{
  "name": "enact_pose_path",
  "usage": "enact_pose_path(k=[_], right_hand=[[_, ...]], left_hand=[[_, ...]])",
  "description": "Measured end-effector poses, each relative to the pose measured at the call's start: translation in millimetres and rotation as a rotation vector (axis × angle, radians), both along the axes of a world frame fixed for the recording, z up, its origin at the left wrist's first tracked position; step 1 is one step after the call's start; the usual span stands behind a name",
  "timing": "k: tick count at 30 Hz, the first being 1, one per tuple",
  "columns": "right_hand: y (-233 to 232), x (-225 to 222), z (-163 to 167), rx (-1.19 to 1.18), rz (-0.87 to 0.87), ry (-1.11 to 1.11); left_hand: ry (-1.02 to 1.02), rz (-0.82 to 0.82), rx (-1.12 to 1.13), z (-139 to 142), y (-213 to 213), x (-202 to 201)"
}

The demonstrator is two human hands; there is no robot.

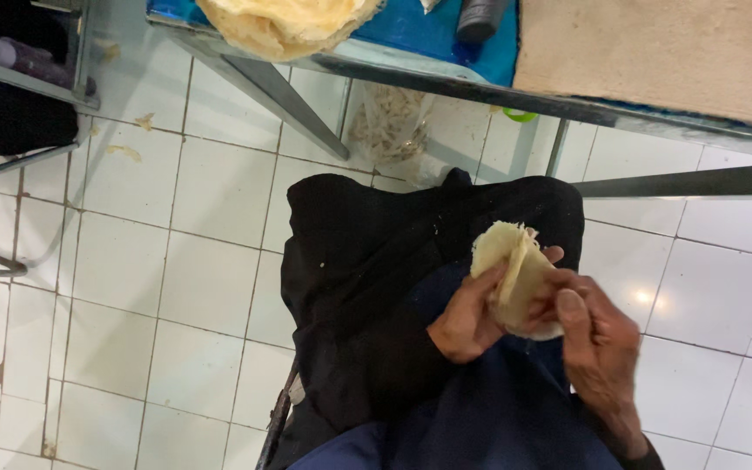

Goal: The person sits at a small blue table and slices a round stack of thin dough sheets into wedge-shaped pieces with a knife on a board. They gather and fold the cut sheets on their lap, then return to slicing another piece of dough on the board.

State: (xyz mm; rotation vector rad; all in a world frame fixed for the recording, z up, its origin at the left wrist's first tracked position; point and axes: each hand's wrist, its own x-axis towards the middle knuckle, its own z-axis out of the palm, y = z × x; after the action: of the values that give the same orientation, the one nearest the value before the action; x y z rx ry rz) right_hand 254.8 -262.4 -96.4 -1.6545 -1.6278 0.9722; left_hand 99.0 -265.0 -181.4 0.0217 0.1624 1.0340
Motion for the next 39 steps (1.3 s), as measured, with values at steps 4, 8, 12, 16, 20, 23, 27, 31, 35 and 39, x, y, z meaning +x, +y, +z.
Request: enact_pose_path(k=[4,8,12,16,20,23,27,31,35,39], right_hand=[[-2.3,11.1,9.1,0.164,-0.044,0.022],[-8.5,18.8,5.8,0.405,0.191,-0.475],[-13.9,7.7,-6.1,0.403,0.274,-0.439],[-10.5,-1.3,-16.5,0.429,0.221,-0.450],[-6.9,-6.2,-25.9,0.401,0.164,-0.406],[-7.0,-7.9,-31.1,0.374,0.131,-0.345],[-8.3,-7.4,-33.9,0.321,0.103,-0.303],[-6.6,-10.7,-38.4,0.386,0.098,-0.322],[-7.5,-12.8,-43.4,0.467,0.043,-0.361],[-10.6,-4.1,-43.9,0.204,-0.146,-0.252]], left_hand=[[-0.031,-0.021,-0.055,4.8,5.8,-1.2],[-0.039,-0.060,-0.114,10.0,10.7,-0.2],[-0.053,-0.039,-0.039,12.6,9.8,-3.5],[0.081,-0.009,0.032,14.1,7.6,-1.2],[0.192,0.054,0.054,15.1,6.9,4.6],[0.221,-0.089,-0.018,14.4,4.6,5.1],[0.356,-0.054,0.119,7.8,2.3,8.2],[0.370,-0.093,0.099,-5.0,1.7,13.8],[0.368,-0.077,0.090,-8.6,2.1,18.3],[0.360,-0.060,0.024,-0.3,6.6,13.8]])
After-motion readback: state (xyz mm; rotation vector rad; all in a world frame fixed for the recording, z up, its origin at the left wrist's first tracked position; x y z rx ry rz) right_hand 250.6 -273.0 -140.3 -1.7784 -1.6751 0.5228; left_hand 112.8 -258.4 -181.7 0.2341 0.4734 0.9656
